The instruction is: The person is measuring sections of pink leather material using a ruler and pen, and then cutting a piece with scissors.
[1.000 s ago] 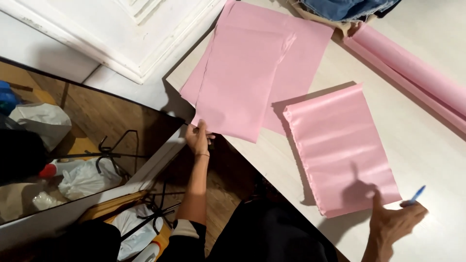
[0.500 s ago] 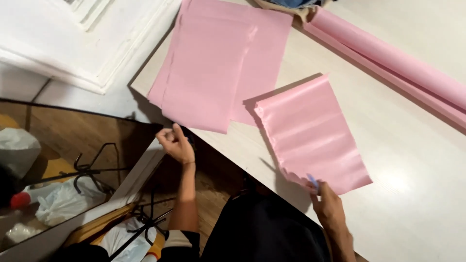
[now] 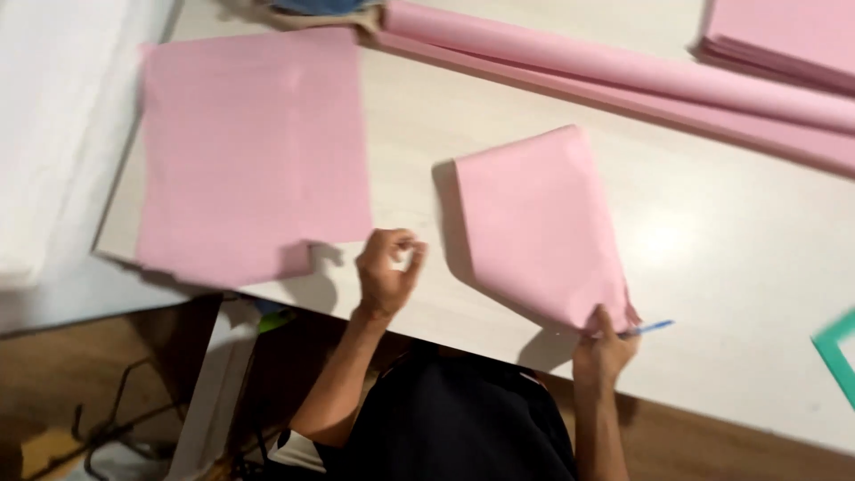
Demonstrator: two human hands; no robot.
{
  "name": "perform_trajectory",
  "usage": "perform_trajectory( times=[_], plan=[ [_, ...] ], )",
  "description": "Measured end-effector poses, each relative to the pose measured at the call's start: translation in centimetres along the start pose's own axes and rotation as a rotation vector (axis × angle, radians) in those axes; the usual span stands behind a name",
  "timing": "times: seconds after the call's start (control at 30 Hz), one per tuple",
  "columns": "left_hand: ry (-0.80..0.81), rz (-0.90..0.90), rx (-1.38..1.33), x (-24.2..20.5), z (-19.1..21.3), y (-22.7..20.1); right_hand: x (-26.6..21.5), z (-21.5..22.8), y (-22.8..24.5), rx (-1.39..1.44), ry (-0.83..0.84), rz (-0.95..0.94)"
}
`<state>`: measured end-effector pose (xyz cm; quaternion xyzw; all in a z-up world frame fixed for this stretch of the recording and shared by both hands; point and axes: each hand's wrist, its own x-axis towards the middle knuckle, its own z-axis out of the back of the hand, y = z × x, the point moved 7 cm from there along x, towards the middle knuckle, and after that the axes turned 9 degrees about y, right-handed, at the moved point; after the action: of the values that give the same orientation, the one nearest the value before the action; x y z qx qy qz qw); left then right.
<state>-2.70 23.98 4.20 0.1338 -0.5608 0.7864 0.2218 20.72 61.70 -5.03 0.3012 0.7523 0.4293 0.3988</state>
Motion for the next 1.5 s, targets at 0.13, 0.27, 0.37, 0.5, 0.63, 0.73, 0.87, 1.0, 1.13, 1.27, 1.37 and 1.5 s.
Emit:
perform_trajectory(
  times=[0.13, 0.27, 0.37, 0.5, 0.63, 0.73, 0.87, 1.0, 1.13, 1.27, 1.37, 1.5],
  plan=[
    [0.466, -0.236, 0.227, -0.1, -11.1, -5.3, 0.1, 4.1, -1.9, -0.200, 0.074, -0.111],
    [0.772, -0.371, 0.424, -2.1, -20.4, -6.5, -2.1, 4.4, 0.0, -0.242, 0.153, -0.133],
    [0.971, -0.384, 0.479, -2.8, -25.7, -6.7, -3.3, 4.5, 1.4, -0.362, 0.188, -0.178],
    [1.158, -0.450, 0.683, -1.5, -29.5, -7.6, -2.8, 5.8, 2.0, -0.613, 0.282, -0.165],
    [1.387, -0.314, 0.901, -2.5, -29.2, -7.4, -0.5, 7.3, 3.0, -0.962, 0.324, 0.062],
    [1.465, -0.228, 0.941, -3.0, -29.1, -8.9, -1.3, 3.2, 7.0, -1.123, 0.512, 0.195],
    [1.492, -0.077, 0.906, -3.3, -31.0, -7.8, -1.8, 0.2, 8.0, -1.285, 0.803, 0.408],
    [1.265, -0.071, 0.864, -0.8, -33.8, -5.5, -2.3, 0.3, 7.8, -1.389, 1.055, 0.589],
    [1.096, -0.074, 0.886, 2.4, -34.6, -3.3, -2.5, 1.2, 7.9, -1.428, 1.136, 0.609],
    [1.099, -0.017, 0.887, 6.0, -34.6, -1.9, -1.9, 1.4, 7.2, -1.453, 1.148, 0.617],
    [1.109, -0.023, 0.905, 9.2, -35.0, -0.8, -2.0, 1.3, 7.0, -1.479, 1.139, 0.568],
    [1.126, 0.019, 0.887, 12.6, -34.8, -0.7, -2.0, 0.2, 7.7, -1.456, 1.076, 0.507]
  ],
)
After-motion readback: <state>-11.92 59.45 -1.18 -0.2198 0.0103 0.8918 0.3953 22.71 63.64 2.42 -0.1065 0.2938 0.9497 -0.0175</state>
